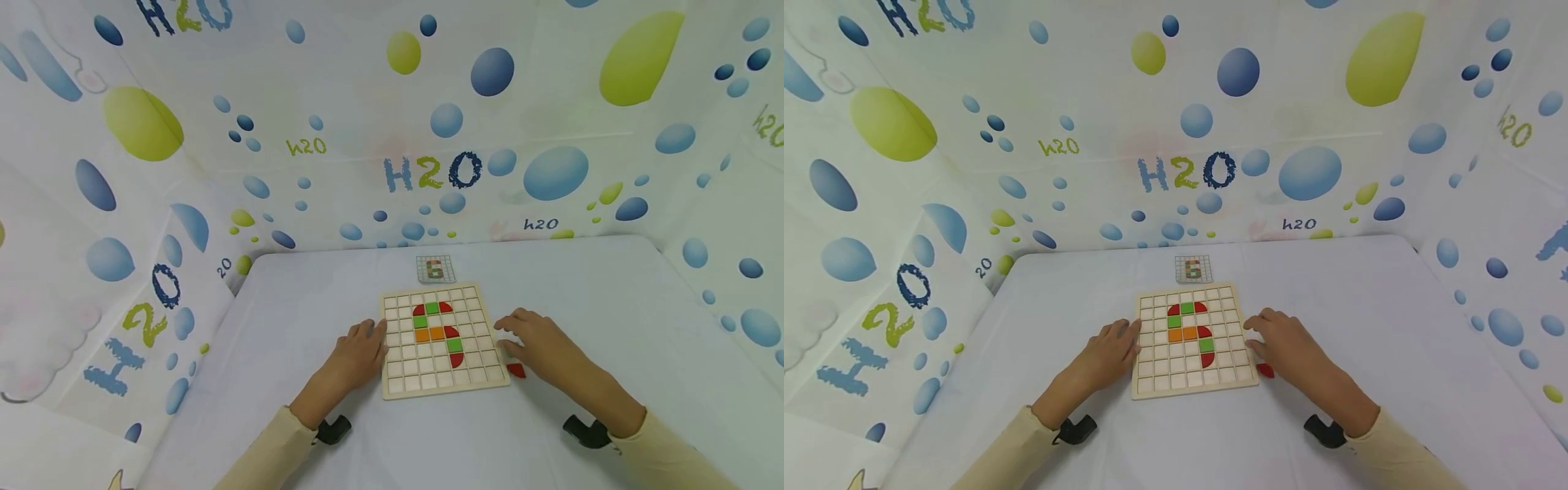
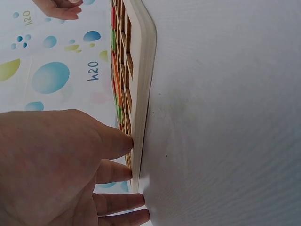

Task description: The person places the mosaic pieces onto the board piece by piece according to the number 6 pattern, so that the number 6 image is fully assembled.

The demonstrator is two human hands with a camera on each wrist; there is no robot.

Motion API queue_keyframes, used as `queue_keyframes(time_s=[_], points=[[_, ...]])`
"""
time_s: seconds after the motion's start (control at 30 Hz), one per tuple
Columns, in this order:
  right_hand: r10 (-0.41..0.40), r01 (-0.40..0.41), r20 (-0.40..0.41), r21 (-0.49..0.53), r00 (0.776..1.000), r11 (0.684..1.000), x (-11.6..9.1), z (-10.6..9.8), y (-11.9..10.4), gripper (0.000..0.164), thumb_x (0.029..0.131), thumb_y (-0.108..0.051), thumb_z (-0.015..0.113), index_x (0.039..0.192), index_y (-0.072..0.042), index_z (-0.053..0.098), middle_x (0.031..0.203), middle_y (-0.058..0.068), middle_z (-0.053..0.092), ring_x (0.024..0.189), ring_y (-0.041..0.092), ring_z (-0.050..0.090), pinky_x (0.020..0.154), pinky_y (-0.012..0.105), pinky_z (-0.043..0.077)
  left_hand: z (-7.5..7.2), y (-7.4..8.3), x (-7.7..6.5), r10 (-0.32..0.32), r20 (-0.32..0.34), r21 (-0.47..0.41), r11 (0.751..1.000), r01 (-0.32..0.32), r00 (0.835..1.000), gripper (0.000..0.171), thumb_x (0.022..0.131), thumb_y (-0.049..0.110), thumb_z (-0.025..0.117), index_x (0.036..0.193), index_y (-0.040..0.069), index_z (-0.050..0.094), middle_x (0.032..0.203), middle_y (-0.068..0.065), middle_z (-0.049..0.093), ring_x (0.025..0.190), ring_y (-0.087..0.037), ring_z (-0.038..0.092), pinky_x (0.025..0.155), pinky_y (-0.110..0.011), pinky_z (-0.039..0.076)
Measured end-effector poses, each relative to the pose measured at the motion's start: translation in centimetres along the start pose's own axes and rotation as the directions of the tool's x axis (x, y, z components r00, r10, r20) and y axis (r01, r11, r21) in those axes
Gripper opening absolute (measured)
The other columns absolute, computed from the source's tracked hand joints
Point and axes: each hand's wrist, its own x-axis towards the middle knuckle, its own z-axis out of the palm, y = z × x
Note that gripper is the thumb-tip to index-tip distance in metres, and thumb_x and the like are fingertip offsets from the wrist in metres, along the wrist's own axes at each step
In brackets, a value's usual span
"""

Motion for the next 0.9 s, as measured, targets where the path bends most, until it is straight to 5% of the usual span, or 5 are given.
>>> queue_keyframes(time_s=[0.23,0.53,0.9], points=[[0.017,-0.016,-0.013,0.052,1.0,0.998,-1.9,-1.4,3.3,0.038,0.089,-0.013,0.086,0.125,-0.007,0.074,0.111,0.008,0.071,0.099,0.027,0.068,0.087,0.051,0.059,0.1,0.0,0.0,0.002,-0.006,-0.005,1.0,-0.002,1.0,0.056,0.114,0.031,0.046,0.163,0.004,0.038,0.159,-0.026,0.042,0.146,-0.046,0.044,0.108,-0.063,0.046],[0.06,-0.069,0.082,0.114,0.995,0.991,-4.6,-1.2,6.7,0.037,0.092,-0.016,0.083,0.126,-0.007,0.072,0.113,0.006,0.069,0.101,0.027,0.067,0.085,0.047,0.062,0.4,0.0,0.1,0.0,-0.001,-0.021,1.0,0.0,1.0,0.057,0.114,0.03,0.046,0.163,0.004,0.037,0.159,-0.026,0.042,0.146,-0.047,0.043,0.108,-0.063,0.045],[0.108,-0.133,0.142,0.18,0.984,0.975,-6.6,-0.3,7.9,0.041,0.091,-0.019,0.084,0.128,-0.01,0.071,0.112,0.001,0.068,0.102,0.023,0.066,0.084,0.042,0.062,0.1,0.2,0.0,0.003,-0.023,-0.021,1.0,-0.003,1.0,0.055,0.113,0.028,0.048,0.161,0.002,0.04,0.157,-0.028,0.043,0.144,-0.048,0.045,0.107,-0.064,0.046]])
